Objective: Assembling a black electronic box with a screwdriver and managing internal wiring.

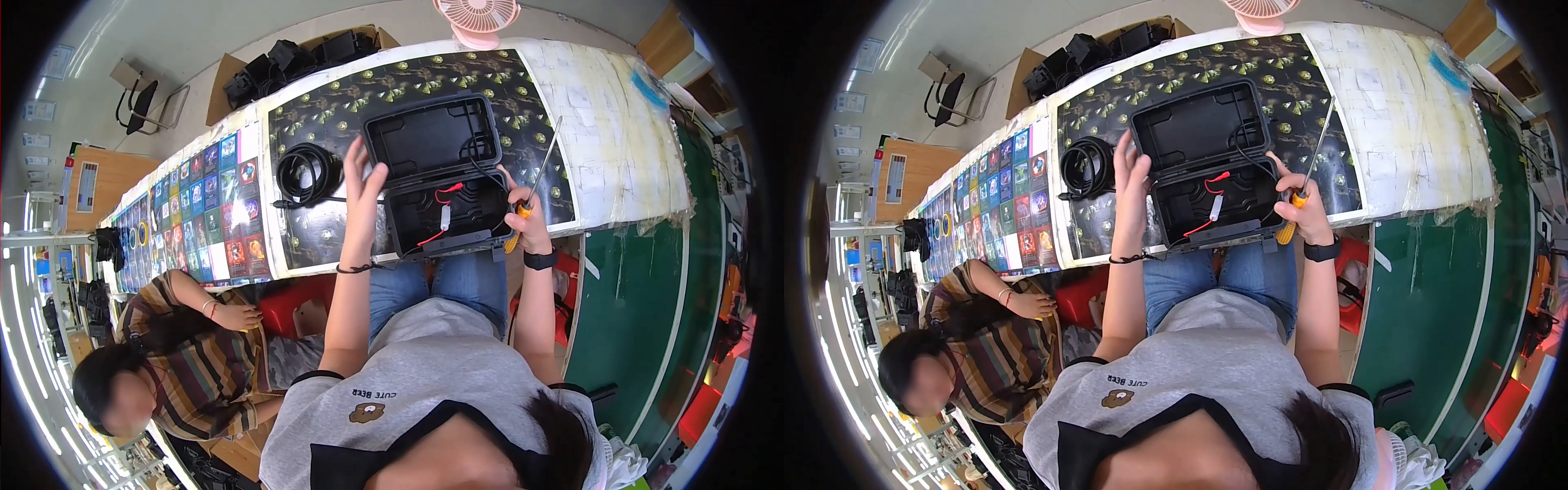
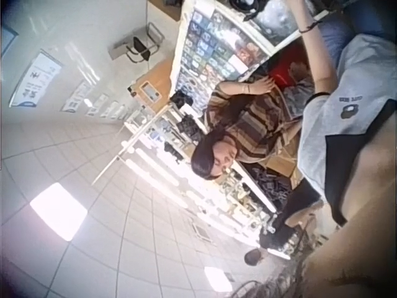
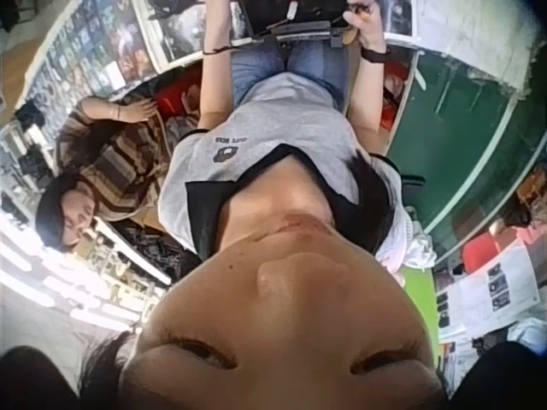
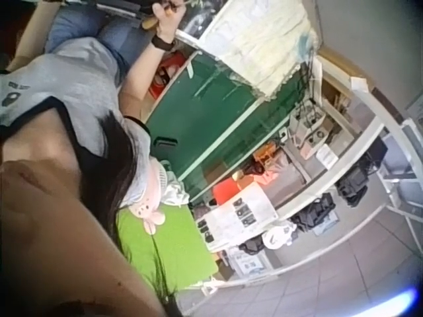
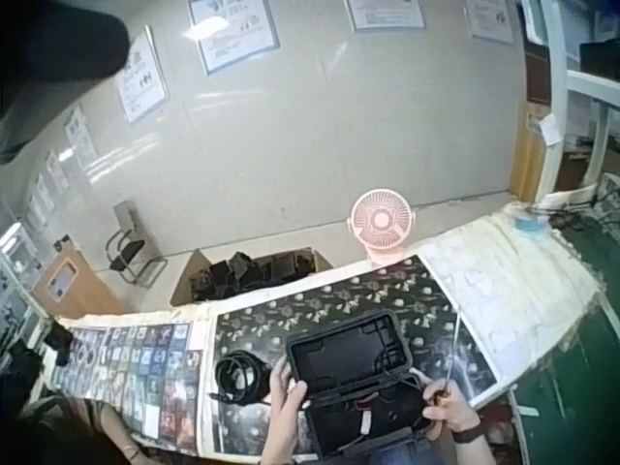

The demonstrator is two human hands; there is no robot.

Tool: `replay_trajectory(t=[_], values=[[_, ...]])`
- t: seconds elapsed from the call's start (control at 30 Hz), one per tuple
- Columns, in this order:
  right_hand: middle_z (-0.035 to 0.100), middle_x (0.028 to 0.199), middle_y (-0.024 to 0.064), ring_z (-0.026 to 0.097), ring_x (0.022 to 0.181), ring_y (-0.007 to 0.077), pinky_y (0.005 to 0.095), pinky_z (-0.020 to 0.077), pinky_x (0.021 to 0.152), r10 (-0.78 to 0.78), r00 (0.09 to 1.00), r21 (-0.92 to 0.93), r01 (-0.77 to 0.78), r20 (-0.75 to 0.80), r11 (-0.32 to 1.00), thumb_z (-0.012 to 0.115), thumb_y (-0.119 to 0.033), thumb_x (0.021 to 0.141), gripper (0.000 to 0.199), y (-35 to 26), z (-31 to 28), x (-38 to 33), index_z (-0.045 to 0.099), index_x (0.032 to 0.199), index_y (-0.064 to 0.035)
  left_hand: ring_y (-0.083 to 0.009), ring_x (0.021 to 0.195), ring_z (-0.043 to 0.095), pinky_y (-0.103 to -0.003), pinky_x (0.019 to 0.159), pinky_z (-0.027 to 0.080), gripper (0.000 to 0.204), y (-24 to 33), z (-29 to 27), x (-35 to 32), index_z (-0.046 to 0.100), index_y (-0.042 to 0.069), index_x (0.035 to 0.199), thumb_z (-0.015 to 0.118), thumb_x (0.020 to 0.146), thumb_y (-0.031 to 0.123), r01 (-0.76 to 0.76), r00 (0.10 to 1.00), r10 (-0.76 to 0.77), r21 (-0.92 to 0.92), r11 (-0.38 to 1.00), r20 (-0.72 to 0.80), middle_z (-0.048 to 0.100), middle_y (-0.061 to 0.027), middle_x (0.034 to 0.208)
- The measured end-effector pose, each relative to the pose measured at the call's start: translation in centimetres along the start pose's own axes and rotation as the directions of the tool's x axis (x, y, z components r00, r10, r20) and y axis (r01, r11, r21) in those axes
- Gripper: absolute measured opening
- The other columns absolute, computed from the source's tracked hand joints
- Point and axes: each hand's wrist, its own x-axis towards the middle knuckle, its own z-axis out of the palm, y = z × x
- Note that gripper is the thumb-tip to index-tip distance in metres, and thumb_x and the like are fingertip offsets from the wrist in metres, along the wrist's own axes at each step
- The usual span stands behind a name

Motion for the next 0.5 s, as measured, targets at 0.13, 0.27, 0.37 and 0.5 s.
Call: replay_trajectory(t=[0.13, 0.27, 0.37, 0.5], values=[[0.035, 0.154, 0.0229, 0.046, 0.133, 0.0267, 0.0335, 0.0374, 0.108, 0.125, 0.992, 0.008, -0.124, -0.016, 0.992, 0.082, -0.015, 0.068, 0.039, 0.3, -1.0, -0.5, 0.056, 0.096, -0.0088, -0.0254, 0.131, 0.047, -0.035, 0.105, 0.042, 0.083, -0.9, 0.0, -1.2, 0.019, 0.008, 0.156, 0.069, 0.09, 0.016, 0.029, 0.999, -0.029, 0.007, 1.0, 0.029, 0.039, -0.02, 0.148], [0.042, 0.15, 0.0196, 0.045, 0.093, 0.0137, 0.0249, 0.0359, 0.078, 0.079, 0.996, 0.015, -0.078, -0.038, 0.997, 0.081, -0.013, 0.069, 0.035, 0.2, -0.2, -0.2, 0.059, 0.096, -0.007, -0.0238, 0.125, 0.052, -0.033, 0.103, 0.045, 0.083, -1.1, 0.0, -0.7, 0.022, 0.002, 0.154, 0.071, 0.088, 0.01, 0.064, 0.998, -0.063, -0.046, 0.997, 0.024, 0.045, -0.0185, 0.143], [0.049, 0.146, 0.0172, 0.043, 0.055, 0.0011, 0.0173, 0.0331, 0.05, 0.027, 0.999, 0.048, -0.026, -0.039, 0.999, 0.08, -0.01, 0.07, 0.03, 0.2, 0.0, -0.2, 0.062, 0.094, -0.0054, -0.0229, 0.123, 0.054, -0.032, 0.102, 0.046, 0.081, -1.1, 0.2, -0.8, 0.025, -0.001, 0.153, 0.071, 0.086, 0.008, 0.054, 0.998, -0.055, -0.091, 0.994, -0.008, 0.05, -0.0173, 0.139], [0.048, 0.147, 0.0171, 0.042, 0.059, 0.0011, 0.0174, 0.0328, 0.053, 0.006, 1.0, 0.068, -0.004, -0.023, 0.998, 0.08, -0.01, 0.069, 0.03, -0.1, 0.3, -0.1, 0.062, 0.093, -0.0061, -0.0221, 0.118, 0.057, -0.032, 0.098, 0.048, 0.079, -1.2, 0.9, -1.1, 0.028, 0.0, 0.152, 0.07, 0.085, 0.006, 0.027, 0.998, -0.035, -0.118, 0.993, -0.061, 0.052, -0.016, 0.134]])
